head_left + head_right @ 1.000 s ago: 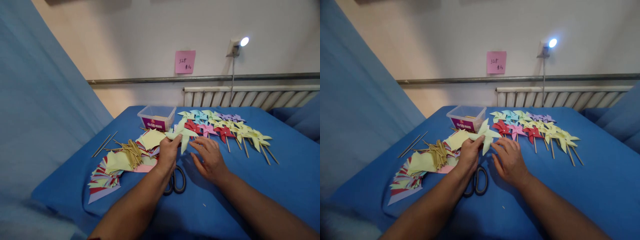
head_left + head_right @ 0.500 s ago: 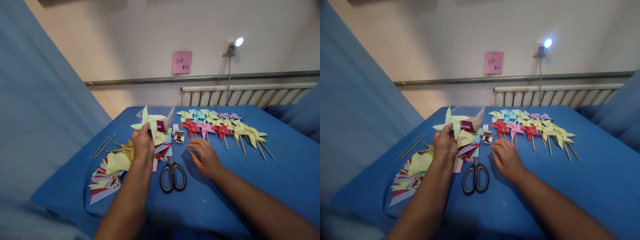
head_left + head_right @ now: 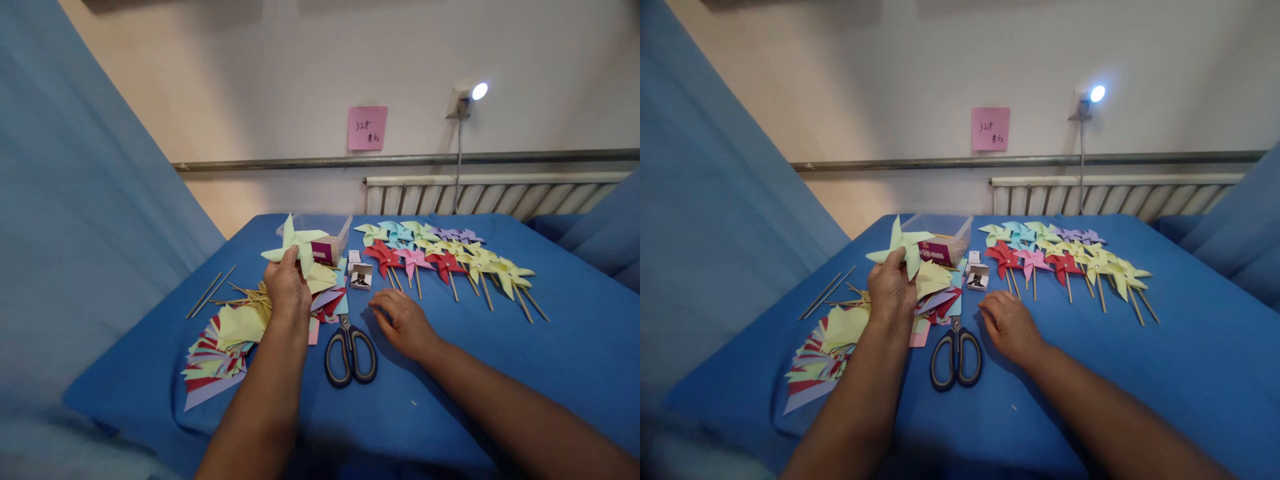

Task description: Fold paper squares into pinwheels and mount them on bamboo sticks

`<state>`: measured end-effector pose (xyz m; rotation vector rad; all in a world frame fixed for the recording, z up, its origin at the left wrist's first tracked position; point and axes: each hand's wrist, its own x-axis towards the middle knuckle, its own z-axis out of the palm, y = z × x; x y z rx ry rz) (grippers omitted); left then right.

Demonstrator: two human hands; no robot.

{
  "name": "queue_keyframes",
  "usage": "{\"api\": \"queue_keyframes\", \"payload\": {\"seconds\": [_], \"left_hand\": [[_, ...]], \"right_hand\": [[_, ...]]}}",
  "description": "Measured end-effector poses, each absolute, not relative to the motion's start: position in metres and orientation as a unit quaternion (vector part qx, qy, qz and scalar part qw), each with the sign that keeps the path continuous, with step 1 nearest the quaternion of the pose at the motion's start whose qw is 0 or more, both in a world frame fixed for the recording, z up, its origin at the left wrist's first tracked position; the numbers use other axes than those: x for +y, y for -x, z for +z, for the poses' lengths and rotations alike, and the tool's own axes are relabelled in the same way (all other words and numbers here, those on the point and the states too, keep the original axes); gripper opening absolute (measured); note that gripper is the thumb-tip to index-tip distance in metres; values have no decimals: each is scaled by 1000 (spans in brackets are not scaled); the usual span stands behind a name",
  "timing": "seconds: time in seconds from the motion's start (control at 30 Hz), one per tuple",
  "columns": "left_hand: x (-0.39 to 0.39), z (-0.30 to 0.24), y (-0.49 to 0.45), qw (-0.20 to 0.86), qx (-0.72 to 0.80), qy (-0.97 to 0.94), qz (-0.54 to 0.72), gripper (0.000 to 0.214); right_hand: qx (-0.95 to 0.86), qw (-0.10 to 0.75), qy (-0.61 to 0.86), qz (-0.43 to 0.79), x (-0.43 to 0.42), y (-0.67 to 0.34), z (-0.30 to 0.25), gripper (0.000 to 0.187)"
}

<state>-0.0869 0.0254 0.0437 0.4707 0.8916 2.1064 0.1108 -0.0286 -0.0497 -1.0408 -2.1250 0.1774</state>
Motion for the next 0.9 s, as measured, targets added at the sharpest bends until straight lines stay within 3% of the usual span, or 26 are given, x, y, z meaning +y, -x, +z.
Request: {"api": "queue_keyframes", "payload": {"seconds": [0.17,0.37,0.9], "left_hand": [[24,44,86,398,348,-185,828,23],[24,42,86,398,347,-191,828,23],[21,37,79,419,363,-200,808,24]], "right_hand": [[-814,331,475,36,-3,-87,-32,21],[-828,148,540,-23,50,-38,-7,22],[-841,89,532,-48,82,-9,-21,27]]}}
